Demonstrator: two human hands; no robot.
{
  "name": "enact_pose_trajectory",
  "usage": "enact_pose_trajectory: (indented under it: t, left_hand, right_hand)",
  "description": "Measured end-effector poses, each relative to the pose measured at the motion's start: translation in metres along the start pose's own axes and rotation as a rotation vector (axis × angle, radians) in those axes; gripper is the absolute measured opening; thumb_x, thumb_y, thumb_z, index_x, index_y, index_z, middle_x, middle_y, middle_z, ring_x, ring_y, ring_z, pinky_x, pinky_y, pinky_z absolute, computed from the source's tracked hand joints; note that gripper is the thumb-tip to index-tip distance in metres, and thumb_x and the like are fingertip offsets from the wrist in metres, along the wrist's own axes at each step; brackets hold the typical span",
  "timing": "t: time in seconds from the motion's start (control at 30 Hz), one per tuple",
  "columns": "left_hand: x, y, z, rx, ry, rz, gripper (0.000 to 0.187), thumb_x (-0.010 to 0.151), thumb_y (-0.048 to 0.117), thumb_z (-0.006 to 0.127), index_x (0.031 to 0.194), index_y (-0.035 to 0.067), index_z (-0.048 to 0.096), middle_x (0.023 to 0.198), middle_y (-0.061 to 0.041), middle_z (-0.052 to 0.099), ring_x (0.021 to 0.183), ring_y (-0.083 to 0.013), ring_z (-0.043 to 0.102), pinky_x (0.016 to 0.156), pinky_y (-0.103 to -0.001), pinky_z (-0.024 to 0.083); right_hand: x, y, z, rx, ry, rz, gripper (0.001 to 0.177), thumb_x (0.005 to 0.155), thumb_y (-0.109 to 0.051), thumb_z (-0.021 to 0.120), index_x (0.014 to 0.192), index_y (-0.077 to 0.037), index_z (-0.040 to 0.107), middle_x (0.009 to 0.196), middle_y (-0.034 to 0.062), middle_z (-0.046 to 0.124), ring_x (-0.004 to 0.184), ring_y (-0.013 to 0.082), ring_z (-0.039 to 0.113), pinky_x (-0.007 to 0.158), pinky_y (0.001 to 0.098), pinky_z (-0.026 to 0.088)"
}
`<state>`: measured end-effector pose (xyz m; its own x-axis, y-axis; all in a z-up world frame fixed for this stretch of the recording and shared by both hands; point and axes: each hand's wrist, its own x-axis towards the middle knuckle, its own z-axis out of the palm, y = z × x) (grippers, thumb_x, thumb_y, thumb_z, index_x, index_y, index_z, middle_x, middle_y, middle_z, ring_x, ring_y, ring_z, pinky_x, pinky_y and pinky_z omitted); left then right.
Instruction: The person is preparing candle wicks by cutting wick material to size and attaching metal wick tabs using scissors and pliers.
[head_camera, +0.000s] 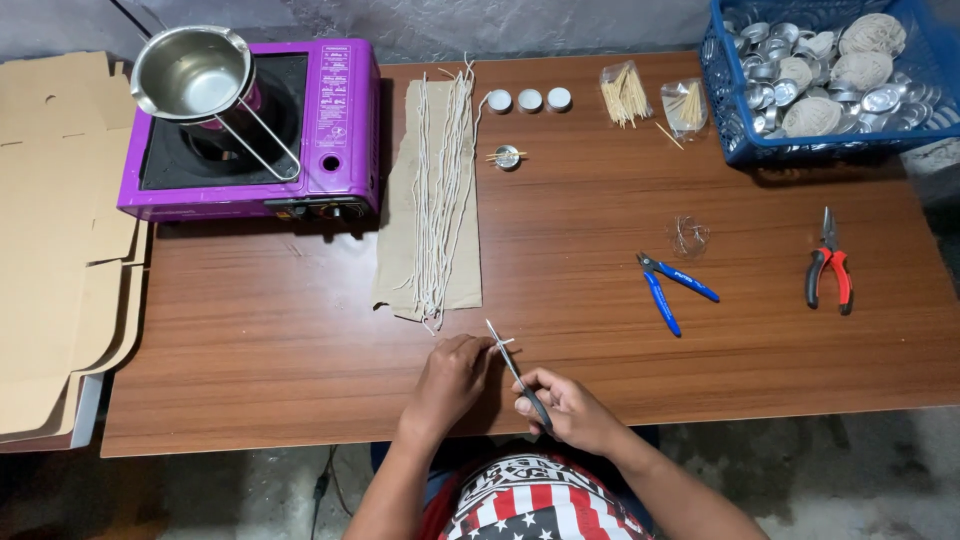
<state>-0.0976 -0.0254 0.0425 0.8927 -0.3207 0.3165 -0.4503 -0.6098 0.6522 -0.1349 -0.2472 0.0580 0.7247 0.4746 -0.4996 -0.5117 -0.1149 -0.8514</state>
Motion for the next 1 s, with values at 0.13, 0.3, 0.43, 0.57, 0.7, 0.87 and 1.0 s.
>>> enact_pose_trajectory:
  t: [0.13, 0.3, 0.43, 0.57, 0.7, 0.87, 1.0]
  left_hand:
    - [-0.002, -0.002, 0.001, -0.011, -0.008, -0.01, 0.014, 0.096, 0.009, 0.066, 0.105, 0.001, 0.073, 0.089, -0.015, 0.074, 0.077, -0.0351, 0.069, 0.073, -0.045, 0.053]
    - [-0.003, 0.003, -0.004, -0.019, -0.012, -0.02, 0.014, 0.095, 0.007, 0.066, 0.107, 0.001, 0.073, 0.091, -0.016, 0.076, 0.08, -0.0341, 0.072, 0.074, -0.043, 0.055]
    - [-0.005, 0.002, -0.003, -0.002, 0.003, -0.016, 0.013, 0.095, 0.007, 0.067, 0.105, 0.001, 0.073, 0.089, -0.015, 0.076, 0.078, -0.0337, 0.071, 0.072, -0.044, 0.055]
    - [-0.004, 0.0, -0.003, -0.017, -0.006, -0.019, 0.012, 0.094, 0.006, 0.066, 0.103, 0.002, 0.073, 0.087, -0.015, 0.076, 0.077, -0.0334, 0.072, 0.072, -0.043, 0.055]
    - [0.0, 0.004, -0.01, -0.039, -0.03, -0.046, 0.012, 0.095, 0.006, 0.065, 0.103, 0.002, 0.074, 0.086, -0.015, 0.075, 0.077, -0.033, 0.072, 0.07, -0.042, 0.055]
    - [0.0, 0.003, -0.009, -0.055, -0.048, -0.063, 0.013, 0.094, 0.006, 0.066, 0.103, 0.002, 0.074, 0.083, -0.016, 0.073, 0.075, -0.0335, 0.07, 0.07, -0.042, 0.054]
    - [0.001, 0.006, -0.009, -0.051, -0.051, -0.084, 0.013, 0.093, 0.005, 0.066, 0.101, -0.001, 0.075, 0.085, -0.017, 0.075, 0.077, -0.0326, 0.072, 0.073, -0.042, 0.056]
  right_hand:
    - [0.001, 0.003, 0.0, 0.016, -0.025, -0.013, 0.025, 0.094, -0.023, 0.07, 0.112, -0.008, 0.061, 0.077, 0.0005, 0.058, 0.064, 0.0135, 0.063, 0.063, 0.0239, 0.051]
    - [0.001, 0.003, 0.004, 0.005, -0.011, -0.023, 0.024, 0.094, -0.023, 0.068, 0.112, -0.008, 0.06, 0.073, 0.0009, 0.058, 0.064, 0.0123, 0.058, 0.065, 0.0259, 0.049]
    - [0.0, 0.003, 0.007, -0.003, -0.004, -0.005, 0.024, 0.094, -0.024, 0.068, 0.111, -0.009, 0.059, 0.073, 0.0002, 0.057, 0.065, 0.0126, 0.058, 0.065, 0.0251, 0.049]
    - [0.002, 0.007, 0.009, 0.006, 0.002, -0.05, 0.02, 0.096, -0.02, 0.066, 0.109, -0.007, 0.059, 0.067, -0.0015, 0.051, 0.061, 0.0097, 0.049, 0.062, 0.0262, 0.05]
    - [0.003, 0.01, 0.009, 0.027, -0.021, -0.095, 0.019, 0.099, -0.019, 0.063, 0.11, -0.005, 0.058, 0.063, -0.0034, 0.042, 0.059, 0.0067, 0.04, 0.062, 0.0267, 0.05]
    - [0.004, 0.015, 0.011, 0.015, -0.008, -0.094, 0.017, 0.098, -0.019, 0.063, 0.108, -0.006, 0.059, 0.065, -0.0016, 0.046, 0.06, 0.0073, 0.043, 0.061, 0.0266, 0.051]
    - [0.005, 0.017, 0.011, 0.06, -0.015, -0.071, 0.017, 0.098, -0.018, 0.065, 0.108, -0.005, 0.059, 0.065, -0.0032, 0.044, 0.061, 0.0061, 0.042, 0.061, 0.0259, 0.05]
